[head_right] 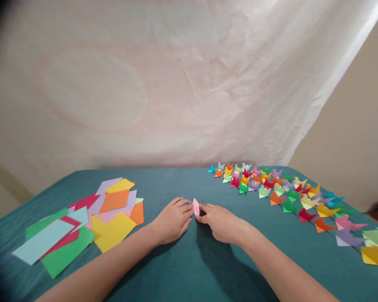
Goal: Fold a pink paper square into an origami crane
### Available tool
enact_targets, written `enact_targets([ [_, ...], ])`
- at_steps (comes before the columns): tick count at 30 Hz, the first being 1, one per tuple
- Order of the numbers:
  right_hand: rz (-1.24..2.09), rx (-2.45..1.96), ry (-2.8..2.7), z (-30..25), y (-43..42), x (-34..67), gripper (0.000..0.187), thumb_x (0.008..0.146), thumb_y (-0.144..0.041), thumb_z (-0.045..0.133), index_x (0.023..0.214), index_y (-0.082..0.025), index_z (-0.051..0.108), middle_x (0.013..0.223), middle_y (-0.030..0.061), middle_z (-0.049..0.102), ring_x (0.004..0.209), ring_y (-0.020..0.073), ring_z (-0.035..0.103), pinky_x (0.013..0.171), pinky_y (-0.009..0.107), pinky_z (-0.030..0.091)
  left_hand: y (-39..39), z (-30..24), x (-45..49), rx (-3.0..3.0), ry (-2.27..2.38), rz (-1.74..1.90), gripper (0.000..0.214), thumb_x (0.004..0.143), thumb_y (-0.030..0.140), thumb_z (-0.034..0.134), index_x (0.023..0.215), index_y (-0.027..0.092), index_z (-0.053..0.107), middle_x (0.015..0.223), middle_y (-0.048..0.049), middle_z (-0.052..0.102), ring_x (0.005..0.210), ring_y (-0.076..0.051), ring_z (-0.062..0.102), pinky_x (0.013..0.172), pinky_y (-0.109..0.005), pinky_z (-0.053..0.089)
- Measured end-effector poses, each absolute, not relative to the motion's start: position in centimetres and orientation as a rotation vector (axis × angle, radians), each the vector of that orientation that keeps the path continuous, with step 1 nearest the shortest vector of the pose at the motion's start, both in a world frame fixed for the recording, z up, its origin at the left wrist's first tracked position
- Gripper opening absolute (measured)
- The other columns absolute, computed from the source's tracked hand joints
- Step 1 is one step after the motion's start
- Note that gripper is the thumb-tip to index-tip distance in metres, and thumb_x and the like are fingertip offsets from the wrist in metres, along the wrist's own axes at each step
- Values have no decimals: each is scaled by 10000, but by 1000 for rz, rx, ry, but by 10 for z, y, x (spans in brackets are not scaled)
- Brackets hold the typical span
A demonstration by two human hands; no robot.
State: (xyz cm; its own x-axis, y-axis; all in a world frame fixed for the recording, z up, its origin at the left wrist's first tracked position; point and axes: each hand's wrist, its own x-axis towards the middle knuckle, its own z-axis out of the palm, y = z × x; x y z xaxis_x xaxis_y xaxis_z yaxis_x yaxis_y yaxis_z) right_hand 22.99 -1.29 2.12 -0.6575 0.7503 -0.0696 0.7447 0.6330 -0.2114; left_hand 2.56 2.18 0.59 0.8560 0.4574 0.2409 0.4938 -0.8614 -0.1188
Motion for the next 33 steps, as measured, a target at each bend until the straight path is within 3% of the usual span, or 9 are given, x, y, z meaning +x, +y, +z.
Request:
enact_targets([
  [17, 353, -1247, -2818, 17, -12, 233, 652, 656, 12, 415, 1263, -205, 512, 1372, 82, 429, 1241, 233, 386, 1020, 383, 315, 27, -5, 23, -2895, -983, -519, 282, 897, 244, 399, 1082, 163, 596, 1128, -61, 614, 1020, -199, 533, 920, -359, 385],
  [33, 397, -1196, -2700, 15, -9, 234, 606, 668, 32, 373, 1173, -217, 598, 1300, 58, 510, 1185, 214, 432, 995, 372, 343, 29, -9, 22, -2967, -956, -583, 281, 890, 249, 429, 1121, 159, 563, 1129, -82, 594, 1045, -205, 519, 947, -379, 385],
])
